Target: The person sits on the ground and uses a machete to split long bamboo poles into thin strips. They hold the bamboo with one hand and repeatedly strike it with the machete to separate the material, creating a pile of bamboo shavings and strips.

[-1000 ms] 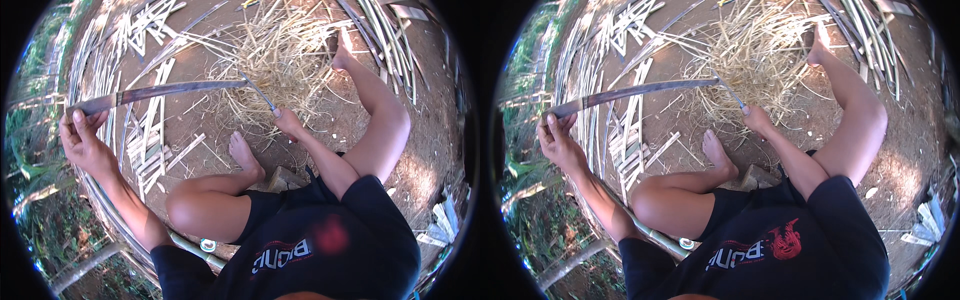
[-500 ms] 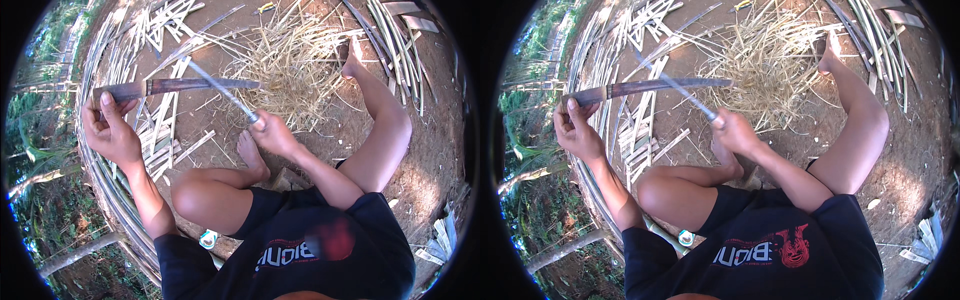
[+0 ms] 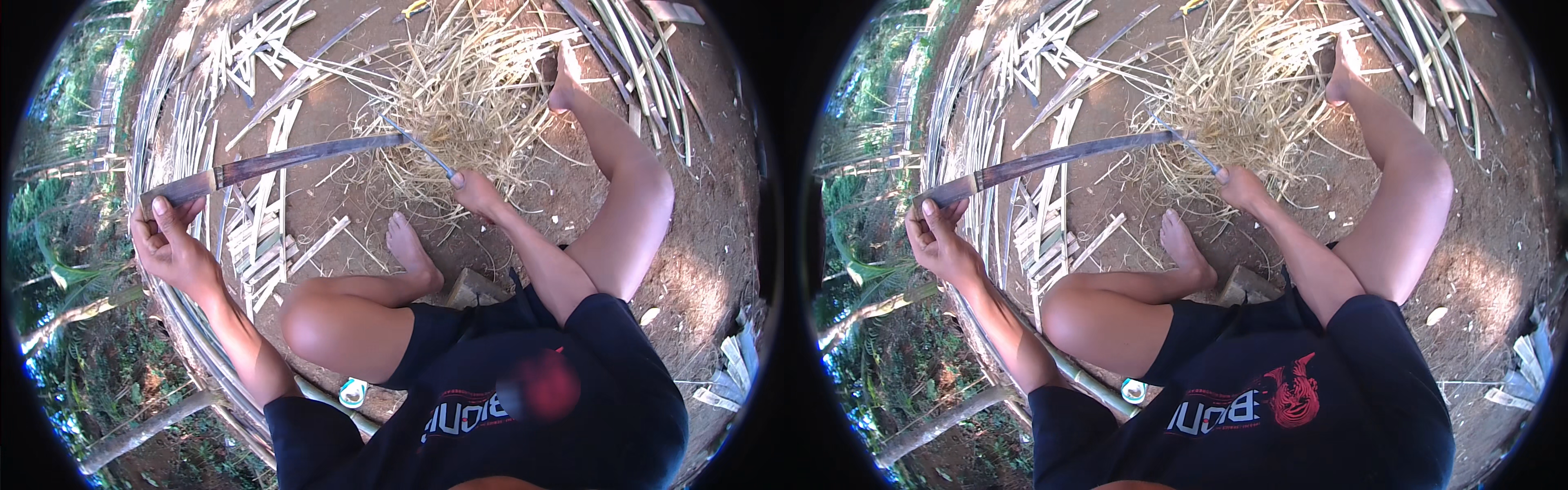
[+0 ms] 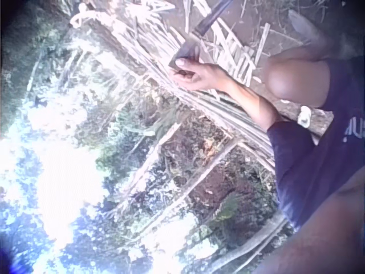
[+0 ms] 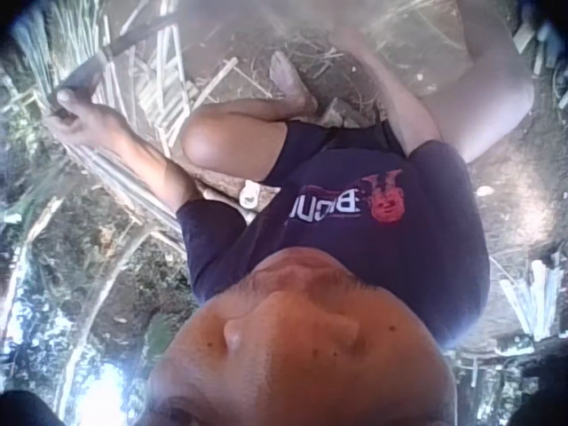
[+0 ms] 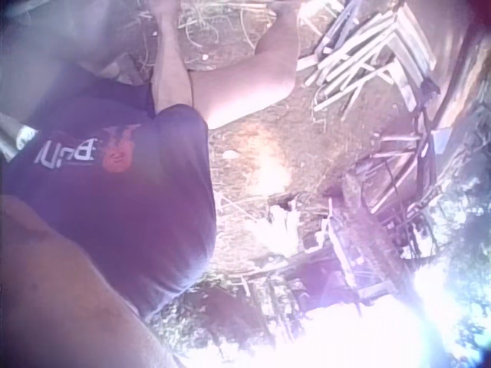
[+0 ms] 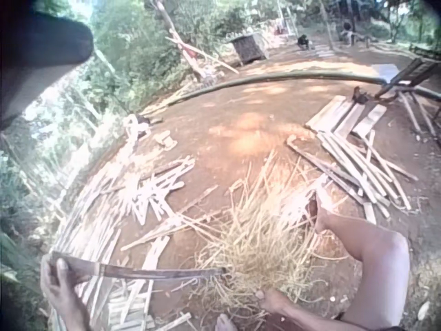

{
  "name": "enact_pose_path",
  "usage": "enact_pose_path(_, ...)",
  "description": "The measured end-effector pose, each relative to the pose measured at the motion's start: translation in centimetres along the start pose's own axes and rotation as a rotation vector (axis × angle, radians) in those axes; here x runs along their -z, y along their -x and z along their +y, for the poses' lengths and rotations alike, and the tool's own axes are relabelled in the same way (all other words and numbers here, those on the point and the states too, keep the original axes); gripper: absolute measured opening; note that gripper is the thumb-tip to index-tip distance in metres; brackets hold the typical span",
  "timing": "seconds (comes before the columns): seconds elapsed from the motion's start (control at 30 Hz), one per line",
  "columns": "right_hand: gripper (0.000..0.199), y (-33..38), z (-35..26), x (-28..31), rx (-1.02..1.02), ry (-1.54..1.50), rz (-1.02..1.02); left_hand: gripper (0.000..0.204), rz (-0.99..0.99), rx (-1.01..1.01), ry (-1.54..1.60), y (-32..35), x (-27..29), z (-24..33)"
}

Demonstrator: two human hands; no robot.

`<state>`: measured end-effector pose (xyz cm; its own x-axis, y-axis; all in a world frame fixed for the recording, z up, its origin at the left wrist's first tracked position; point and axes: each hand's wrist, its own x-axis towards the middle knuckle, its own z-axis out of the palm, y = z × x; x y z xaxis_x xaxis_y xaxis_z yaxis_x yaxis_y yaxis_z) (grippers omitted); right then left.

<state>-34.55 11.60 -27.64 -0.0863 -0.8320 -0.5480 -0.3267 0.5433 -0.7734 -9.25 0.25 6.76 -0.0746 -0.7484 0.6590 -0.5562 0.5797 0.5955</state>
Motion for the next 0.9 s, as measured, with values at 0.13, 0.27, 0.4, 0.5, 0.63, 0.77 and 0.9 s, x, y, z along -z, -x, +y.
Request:
enact_pose_path(0.13,0.016,1.1,-1.7,-1.3,0.184,-0.009,0.050,0.025,-0.012,0.020,0.016,-0.3,0.4,-0.4)
enact_pose_path(0.27,0.017,-4.2,7.5,-0.8,-0.013,0.143,0.065,0.029,-0.043,0.055,0.031,-1.6,-0.3,0.4)
enact_pose_path(0.4,0.020,-1.5,4.0,-2.3,-0.053,-0.100,0.093,0.033,-0.034,0.145,-0.006,-2.3,-0.1,0.8)
enact_pose_path(0.5,0.021,1.6,-1.8,-2.3,0.008,-0.167,0.007,0.024,-0.071,0.305,0.169,-4.0,0.6,-0.3)
enact_pose_path(0.63,0.022,3.9,-6.3,-1.5,0.060,-0.232,-0.009,0.024,-0.182,0.371,0.350,-4.3,0.8,-0.4)
enact_pose_path(0.77,0.021,6.4,-10.3,-1.0,0.256,-0.282,0.040,0.020,-0.140,0.187,0.315,-3.5,-0.5,-1.3)
enact_pose_path(0.9,0.017,10.7,-15.3,0.3,0.445,-0.372,-0.111,0.017,-0.121,0.106,0.321,-2.4,-1.5,-0.2)
